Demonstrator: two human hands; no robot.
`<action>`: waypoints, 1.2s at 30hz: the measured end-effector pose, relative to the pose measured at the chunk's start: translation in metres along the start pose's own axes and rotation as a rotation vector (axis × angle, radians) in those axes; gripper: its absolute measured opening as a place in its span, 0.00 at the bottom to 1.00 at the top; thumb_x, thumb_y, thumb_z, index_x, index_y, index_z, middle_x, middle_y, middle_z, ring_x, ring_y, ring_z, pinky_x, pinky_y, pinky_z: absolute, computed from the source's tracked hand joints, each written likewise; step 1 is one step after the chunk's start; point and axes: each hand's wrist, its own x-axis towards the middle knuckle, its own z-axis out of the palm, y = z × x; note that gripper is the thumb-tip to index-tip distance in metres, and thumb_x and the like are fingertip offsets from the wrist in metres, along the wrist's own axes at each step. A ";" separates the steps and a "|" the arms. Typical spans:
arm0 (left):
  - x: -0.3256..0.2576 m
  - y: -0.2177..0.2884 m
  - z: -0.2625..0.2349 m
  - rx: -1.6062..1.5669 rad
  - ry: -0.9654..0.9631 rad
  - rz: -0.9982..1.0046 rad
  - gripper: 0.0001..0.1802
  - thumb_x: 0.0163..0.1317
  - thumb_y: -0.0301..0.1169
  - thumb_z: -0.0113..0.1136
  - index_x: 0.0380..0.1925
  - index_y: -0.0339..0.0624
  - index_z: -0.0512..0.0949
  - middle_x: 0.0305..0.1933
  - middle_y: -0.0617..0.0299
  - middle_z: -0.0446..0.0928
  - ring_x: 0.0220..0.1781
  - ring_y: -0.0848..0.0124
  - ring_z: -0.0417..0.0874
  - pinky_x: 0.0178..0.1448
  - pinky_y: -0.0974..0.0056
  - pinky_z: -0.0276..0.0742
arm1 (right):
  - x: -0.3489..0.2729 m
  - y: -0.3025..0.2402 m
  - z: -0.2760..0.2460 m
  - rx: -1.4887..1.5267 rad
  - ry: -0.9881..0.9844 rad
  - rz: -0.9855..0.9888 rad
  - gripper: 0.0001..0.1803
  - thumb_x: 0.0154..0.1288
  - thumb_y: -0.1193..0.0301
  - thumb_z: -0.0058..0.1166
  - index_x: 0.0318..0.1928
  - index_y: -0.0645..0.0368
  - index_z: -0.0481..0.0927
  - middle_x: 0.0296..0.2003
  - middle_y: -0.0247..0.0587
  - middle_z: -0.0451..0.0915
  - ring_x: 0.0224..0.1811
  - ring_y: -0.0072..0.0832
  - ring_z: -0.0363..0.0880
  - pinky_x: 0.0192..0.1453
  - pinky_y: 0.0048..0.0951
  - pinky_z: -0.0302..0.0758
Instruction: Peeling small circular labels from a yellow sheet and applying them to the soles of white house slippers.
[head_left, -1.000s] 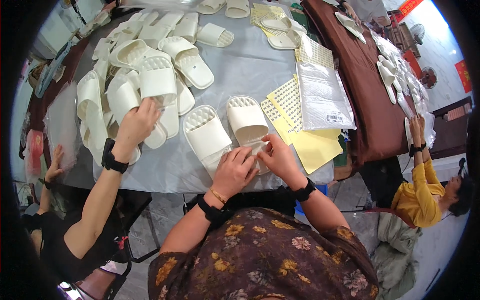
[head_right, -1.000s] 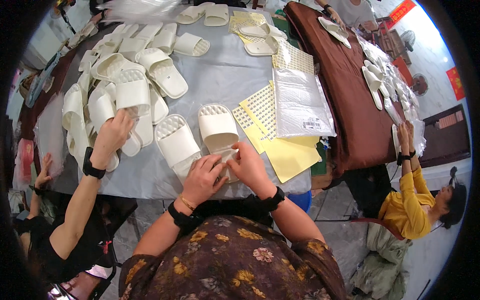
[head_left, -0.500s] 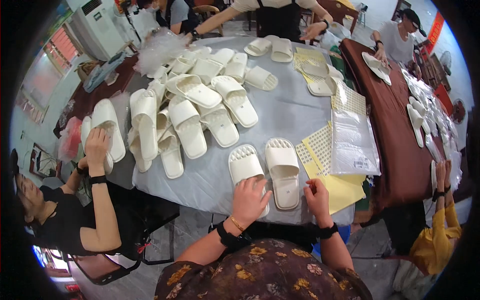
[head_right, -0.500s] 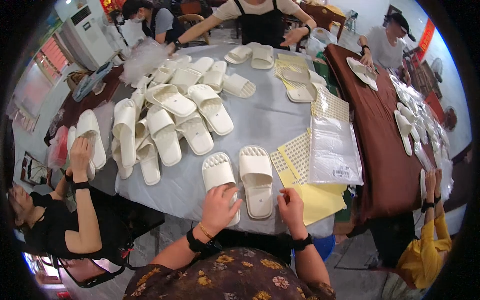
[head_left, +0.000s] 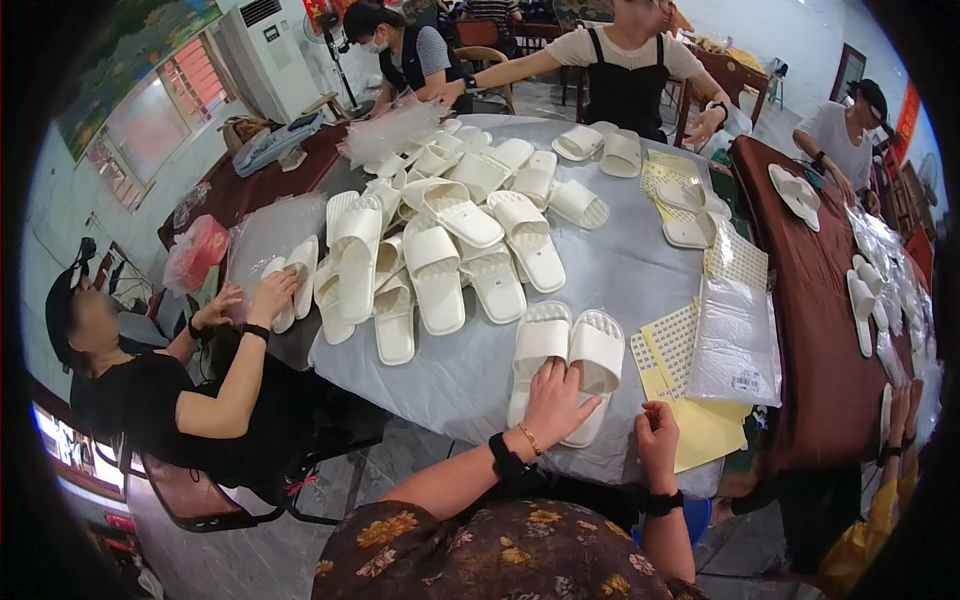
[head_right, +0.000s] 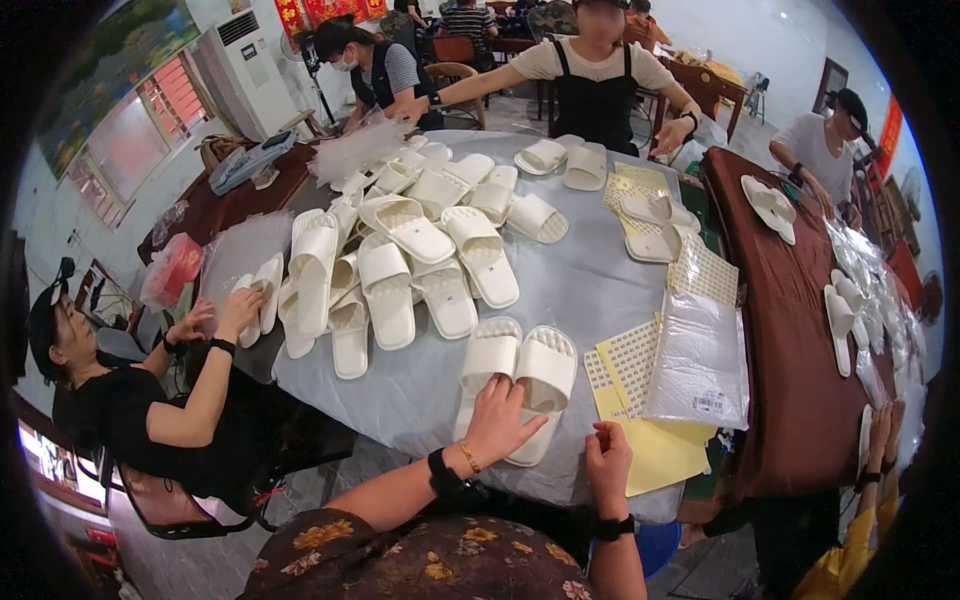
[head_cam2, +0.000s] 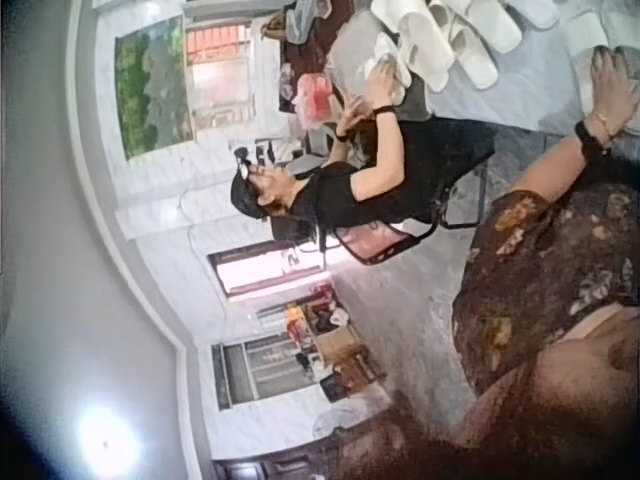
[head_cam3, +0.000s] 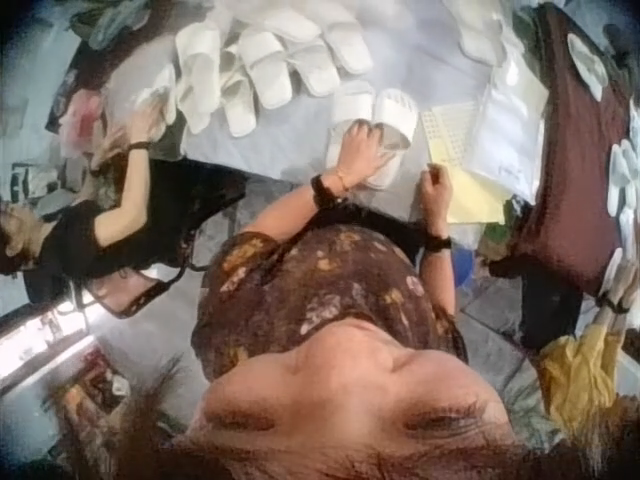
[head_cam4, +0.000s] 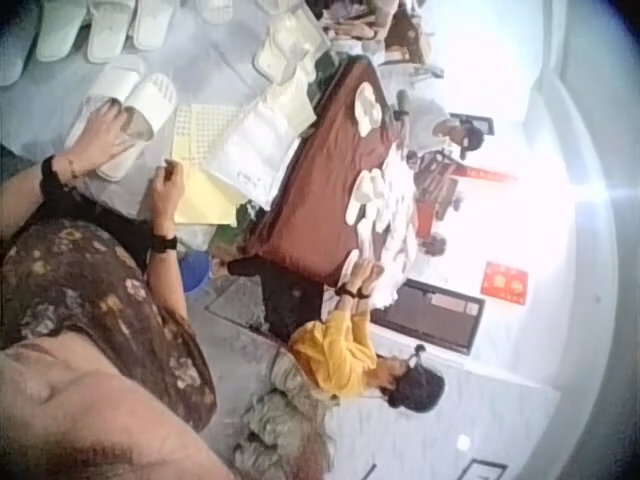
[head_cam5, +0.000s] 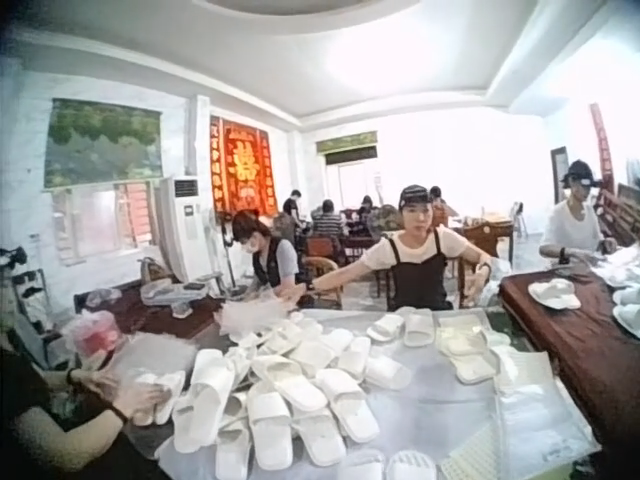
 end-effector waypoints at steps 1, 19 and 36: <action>0.001 -0.001 -0.007 0.009 0.008 0.003 0.34 0.55 0.48 0.67 0.51 0.29 0.74 0.56 0.39 0.71 0.62 0.45 0.69 0.65 0.47 0.66 | 0.000 0.001 0.000 -0.003 0.007 0.006 0.09 0.64 0.80 0.57 0.44 0.64 0.78 0.26 0.31 0.76 0.27 0.18 0.73 0.34 0.22 0.72; 0.159 -0.133 -0.212 0.230 0.395 0.001 0.26 0.59 0.45 0.66 0.49 0.34 0.81 0.53 0.37 0.77 0.58 0.43 0.74 0.64 0.47 0.68 | 0.003 0.004 0.002 -0.146 0.066 -0.027 0.10 0.63 0.74 0.59 0.44 0.63 0.80 0.28 0.39 0.82 0.30 0.24 0.79 0.37 0.27 0.76; -0.033 -0.064 0.006 -0.012 -0.131 0.129 0.31 0.58 0.41 0.66 0.60 0.39 0.74 0.71 0.41 0.63 0.74 0.39 0.57 0.74 0.41 0.54 | 0.012 -0.006 -0.063 -0.659 0.050 -0.184 0.21 0.55 0.70 0.63 0.50 0.62 0.80 0.54 0.50 0.77 0.59 0.50 0.71 0.62 0.44 0.71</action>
